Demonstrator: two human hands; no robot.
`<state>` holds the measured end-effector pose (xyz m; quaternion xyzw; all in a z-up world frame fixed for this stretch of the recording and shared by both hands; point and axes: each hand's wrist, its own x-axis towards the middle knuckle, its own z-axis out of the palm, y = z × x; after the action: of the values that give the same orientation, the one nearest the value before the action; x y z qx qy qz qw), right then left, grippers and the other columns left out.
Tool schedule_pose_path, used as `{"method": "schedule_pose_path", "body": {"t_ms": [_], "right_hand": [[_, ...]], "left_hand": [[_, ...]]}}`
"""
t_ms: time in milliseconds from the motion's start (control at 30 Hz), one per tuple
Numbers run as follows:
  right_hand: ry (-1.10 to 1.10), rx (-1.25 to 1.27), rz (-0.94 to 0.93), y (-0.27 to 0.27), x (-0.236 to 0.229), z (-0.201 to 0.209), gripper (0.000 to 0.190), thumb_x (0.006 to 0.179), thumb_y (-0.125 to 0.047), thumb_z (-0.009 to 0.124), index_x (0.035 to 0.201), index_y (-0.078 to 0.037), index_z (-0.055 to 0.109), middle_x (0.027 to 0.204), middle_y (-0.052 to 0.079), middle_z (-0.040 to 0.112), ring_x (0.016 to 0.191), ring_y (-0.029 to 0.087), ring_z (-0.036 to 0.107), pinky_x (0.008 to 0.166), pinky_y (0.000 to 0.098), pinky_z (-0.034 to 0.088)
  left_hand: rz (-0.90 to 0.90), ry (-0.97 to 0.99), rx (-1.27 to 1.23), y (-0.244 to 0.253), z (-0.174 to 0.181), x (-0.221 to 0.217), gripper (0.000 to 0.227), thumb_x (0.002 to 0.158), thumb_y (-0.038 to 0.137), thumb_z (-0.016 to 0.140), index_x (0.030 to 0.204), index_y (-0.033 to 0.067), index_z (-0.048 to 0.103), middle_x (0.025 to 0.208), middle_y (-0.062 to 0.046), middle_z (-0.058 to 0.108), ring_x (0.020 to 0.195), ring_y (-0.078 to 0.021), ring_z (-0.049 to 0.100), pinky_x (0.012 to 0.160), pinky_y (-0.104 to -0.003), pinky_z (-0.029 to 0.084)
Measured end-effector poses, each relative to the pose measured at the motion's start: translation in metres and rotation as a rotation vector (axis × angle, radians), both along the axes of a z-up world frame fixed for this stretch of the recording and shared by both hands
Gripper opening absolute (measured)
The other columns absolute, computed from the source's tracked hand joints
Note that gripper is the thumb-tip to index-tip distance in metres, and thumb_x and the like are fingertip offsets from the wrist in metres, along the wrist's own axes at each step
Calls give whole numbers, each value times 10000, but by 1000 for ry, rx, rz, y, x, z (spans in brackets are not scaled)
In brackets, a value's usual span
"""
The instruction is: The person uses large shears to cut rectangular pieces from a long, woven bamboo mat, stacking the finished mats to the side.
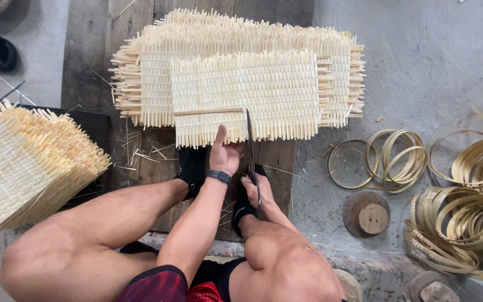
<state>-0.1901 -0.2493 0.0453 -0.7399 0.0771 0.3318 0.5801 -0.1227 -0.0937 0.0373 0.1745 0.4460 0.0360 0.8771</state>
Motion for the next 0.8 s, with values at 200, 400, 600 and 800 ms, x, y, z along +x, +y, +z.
{"method": "schedule_pose_path", "body": {"t_ms": [200,400,600,800], "right_hand": [[-99,-57,-9,3,-2,-2,235,916,-226,635,821,-11,630,667,57,600,655,143,526,624,360,469],[-98,-114,25,9,34,-13,274,911,-252,631,850,15,611,668,140,592,628,235,549,618,414,479],[-342,-171,-27,21,35,-20,272,901,-233,641,846,33,632,704,237,628,637,369,611,629,449,494],[-288,-290,-77,21,22,-30,299,876,-239,668,789,46,642,666,242,615,614,375,628,614,455,491]], "left_hand": [[34,28,96,7,-60,17,349,820,156,810,1144,47,739,1161,-16,765,987,-62,623,704,-215,391],[77,159,85,0,-72,14,253,891,112,790,1117,16,729,1119,-60,759,883,-71,649,607,-177,399],[68,115,37,1,-58,16,184,911,112,759,1077,38,729,1049,-49,759,895,-120,699,699,-242,508],[9,128,46,-1,-42,6,197,912,154,754,1081,55,725,1045,-47,763,864,-149,679,660,-292,493]]}}
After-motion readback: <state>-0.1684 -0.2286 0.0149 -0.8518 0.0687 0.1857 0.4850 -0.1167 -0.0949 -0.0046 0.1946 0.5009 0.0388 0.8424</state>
